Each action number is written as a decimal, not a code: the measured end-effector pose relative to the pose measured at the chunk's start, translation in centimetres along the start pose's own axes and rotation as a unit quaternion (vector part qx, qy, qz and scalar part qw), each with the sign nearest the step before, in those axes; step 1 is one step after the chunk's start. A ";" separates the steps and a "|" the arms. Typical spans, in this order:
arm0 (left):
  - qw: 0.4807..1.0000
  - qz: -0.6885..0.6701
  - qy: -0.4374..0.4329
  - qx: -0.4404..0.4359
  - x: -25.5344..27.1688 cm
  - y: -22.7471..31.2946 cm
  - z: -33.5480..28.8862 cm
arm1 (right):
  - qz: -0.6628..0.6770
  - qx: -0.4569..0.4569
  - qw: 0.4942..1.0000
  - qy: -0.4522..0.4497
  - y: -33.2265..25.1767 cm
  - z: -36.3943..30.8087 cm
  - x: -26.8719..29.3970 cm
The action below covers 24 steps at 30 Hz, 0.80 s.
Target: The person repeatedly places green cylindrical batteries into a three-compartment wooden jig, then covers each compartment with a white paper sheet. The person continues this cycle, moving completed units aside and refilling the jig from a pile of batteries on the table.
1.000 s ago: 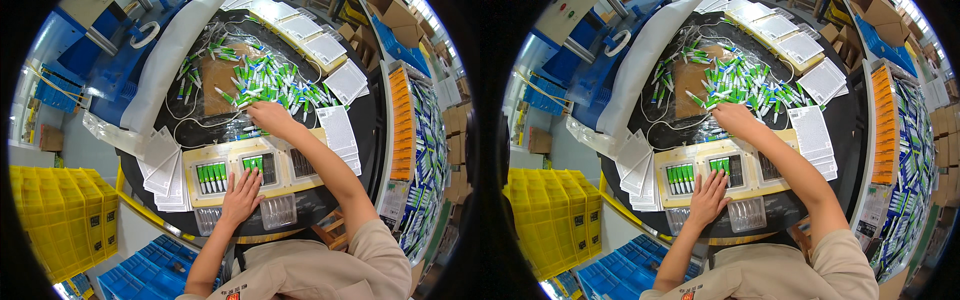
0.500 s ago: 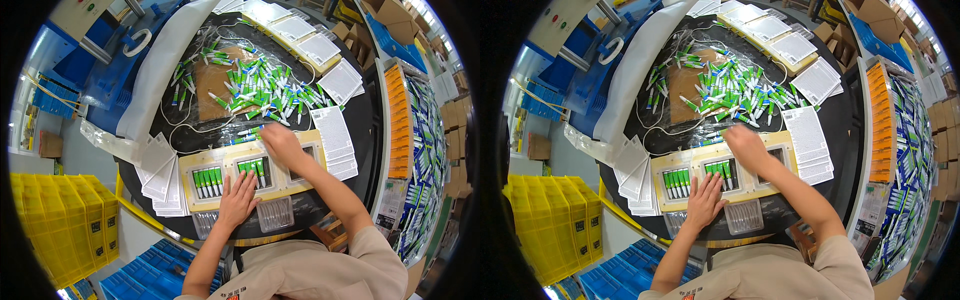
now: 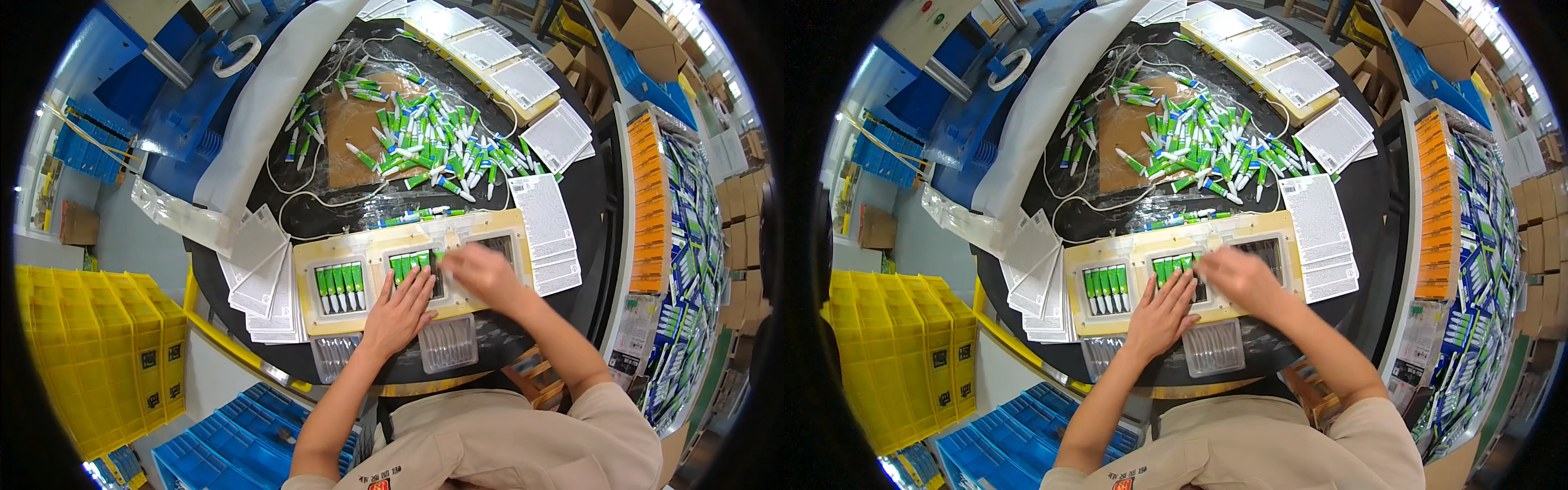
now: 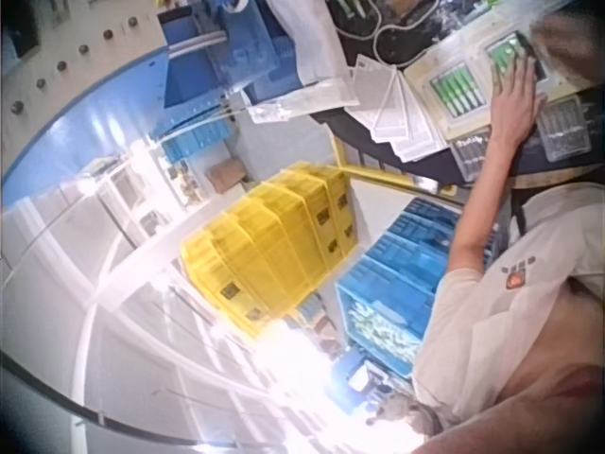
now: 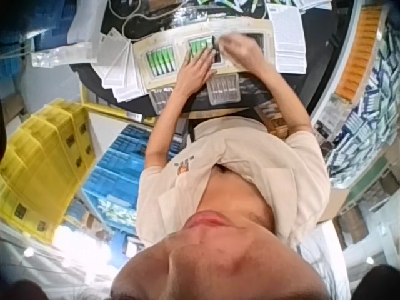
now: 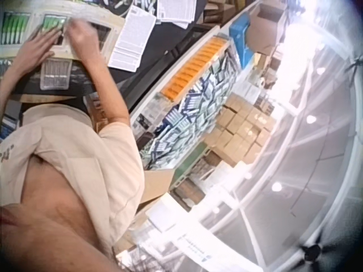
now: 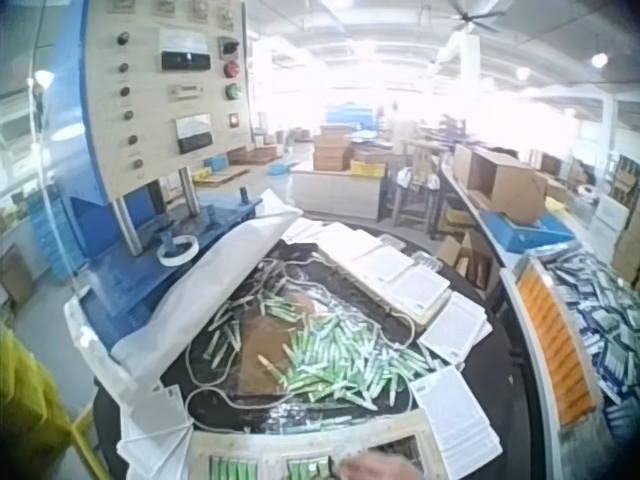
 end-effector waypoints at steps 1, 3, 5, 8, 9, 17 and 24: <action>1.000 -0.005 0.004 0.004 0.0 -0.1 -0.1 | -0.008 0.026 0.999 -0.035 -1.4 -1.5 -0.4; 1.000 -0.015 0.010 0.011 0.1 -0.2 -0.2 | -0.075 0.073 0.993 -0.060 -2.5 -3.2 -1.9; 0.999 -0.026 0.024 0.014 0.4 -0.3 -0.1 | -0.112 0.086 0.988 -0.063 -2.5 -4.0 -3.3; 0.999 -0.039 0.009 0.015 0.6 -0.3 0.0 | -0.114 0.039 0.991 -0.051 -1.7 -3.8 -4.4; 0.999 -0.042 0.007 0.014 0.7 -0.2 0.0 | -0.104 0.016 0.993 -0.047 -1.5 -3.7 -4.4; 0.995 -0.087 0.048 0.030 3.6 -1.9 3.1 | -0.107 -0.213 0.961 0.142 8.9 0.2 1.9; 0.993 -0.046 0.090 0.063 0.9 -11.4 18.8 | -0.183 -0.308 0.934 -0.023 15.9 2.3 -2.4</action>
Point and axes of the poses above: each hand's wrist, its own z-axis towards the middle knuckle, its own x-axis out of the back of the hand, y = z × x, the point moved 8 cm from there along z, towards the middle knuckle, and after that the axes turned 4 degrees about y, right-handed, at the moved point
